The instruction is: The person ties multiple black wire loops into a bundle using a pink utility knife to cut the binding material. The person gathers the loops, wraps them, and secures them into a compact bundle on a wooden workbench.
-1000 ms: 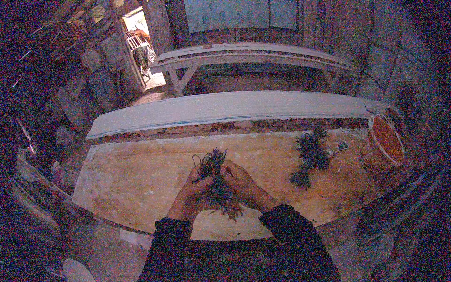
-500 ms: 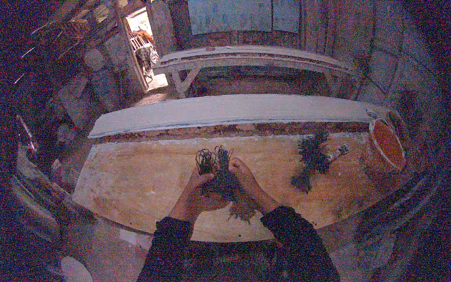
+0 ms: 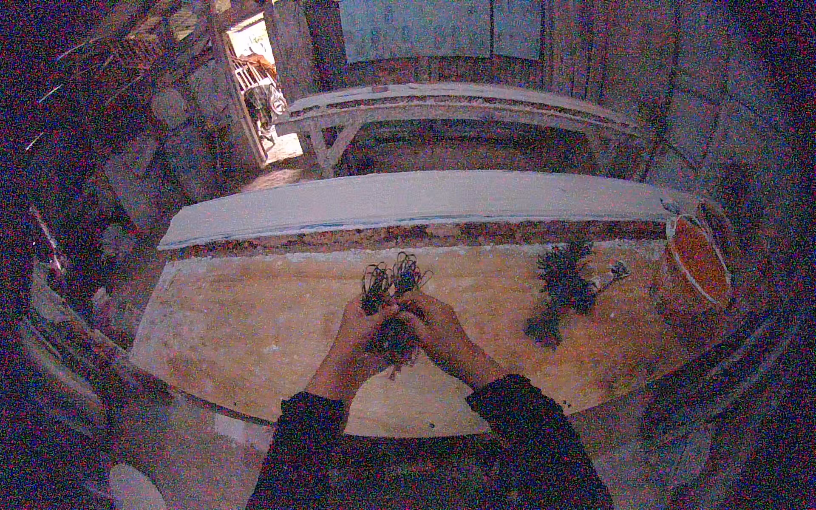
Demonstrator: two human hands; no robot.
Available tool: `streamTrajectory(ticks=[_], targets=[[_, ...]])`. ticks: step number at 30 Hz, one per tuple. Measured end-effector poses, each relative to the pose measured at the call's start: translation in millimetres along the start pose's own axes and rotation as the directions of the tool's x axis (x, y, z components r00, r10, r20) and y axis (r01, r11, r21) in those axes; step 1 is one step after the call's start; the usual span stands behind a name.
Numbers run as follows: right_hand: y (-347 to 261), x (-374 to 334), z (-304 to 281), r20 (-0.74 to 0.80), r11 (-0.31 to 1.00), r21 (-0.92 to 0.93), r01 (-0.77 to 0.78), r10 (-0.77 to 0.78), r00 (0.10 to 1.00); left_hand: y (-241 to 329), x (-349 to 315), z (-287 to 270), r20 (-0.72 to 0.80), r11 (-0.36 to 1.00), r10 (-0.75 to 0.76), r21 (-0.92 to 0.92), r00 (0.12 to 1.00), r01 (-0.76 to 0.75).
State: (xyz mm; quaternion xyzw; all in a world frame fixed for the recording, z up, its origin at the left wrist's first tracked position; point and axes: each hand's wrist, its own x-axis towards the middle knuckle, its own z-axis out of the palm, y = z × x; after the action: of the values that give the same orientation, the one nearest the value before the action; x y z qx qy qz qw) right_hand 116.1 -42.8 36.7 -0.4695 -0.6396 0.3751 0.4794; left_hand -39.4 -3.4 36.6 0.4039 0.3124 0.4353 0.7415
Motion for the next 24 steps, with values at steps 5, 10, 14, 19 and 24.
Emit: streamTrajectory(ticks=[5,10,14,19,24], targets=[[15.4,2.9,-4.8,-0.036,0.976,-0.216,0.012,-0.02,0.999,-7.5,4.7,-1.4,0.068,1.0,0.011,0.007,0.998,-0.011],[23.4,6.8,-0.6,-0.179,1.0,-0.022,0.006,-0.01,0.984,-19.4,20.5,-32.0,0.124,0.986,0.049,0.151,0.991,-0.068],[34.1,10.7,-0.2,-0.136,0.941,0.331,-0.072,0.123,0.983,-15.9,21.2,-31.6,0.129,0.964,0.025,0.26,0.991,-0.058],[37.9,12.9,2.9,-0.127,0.906,0.414,-0.086,0.151,0.98,-21.3,27.5,-37.9,0.096,0.921,0.092,0.371,0.991,-0.121],[37.4,11.3,3.4,-0.134,0.883,0.461,-0.087,0.166,0.977,-20.9,23.6,-32.4,0.127,0.964,0.084,0.239,0.988,-0.112]])
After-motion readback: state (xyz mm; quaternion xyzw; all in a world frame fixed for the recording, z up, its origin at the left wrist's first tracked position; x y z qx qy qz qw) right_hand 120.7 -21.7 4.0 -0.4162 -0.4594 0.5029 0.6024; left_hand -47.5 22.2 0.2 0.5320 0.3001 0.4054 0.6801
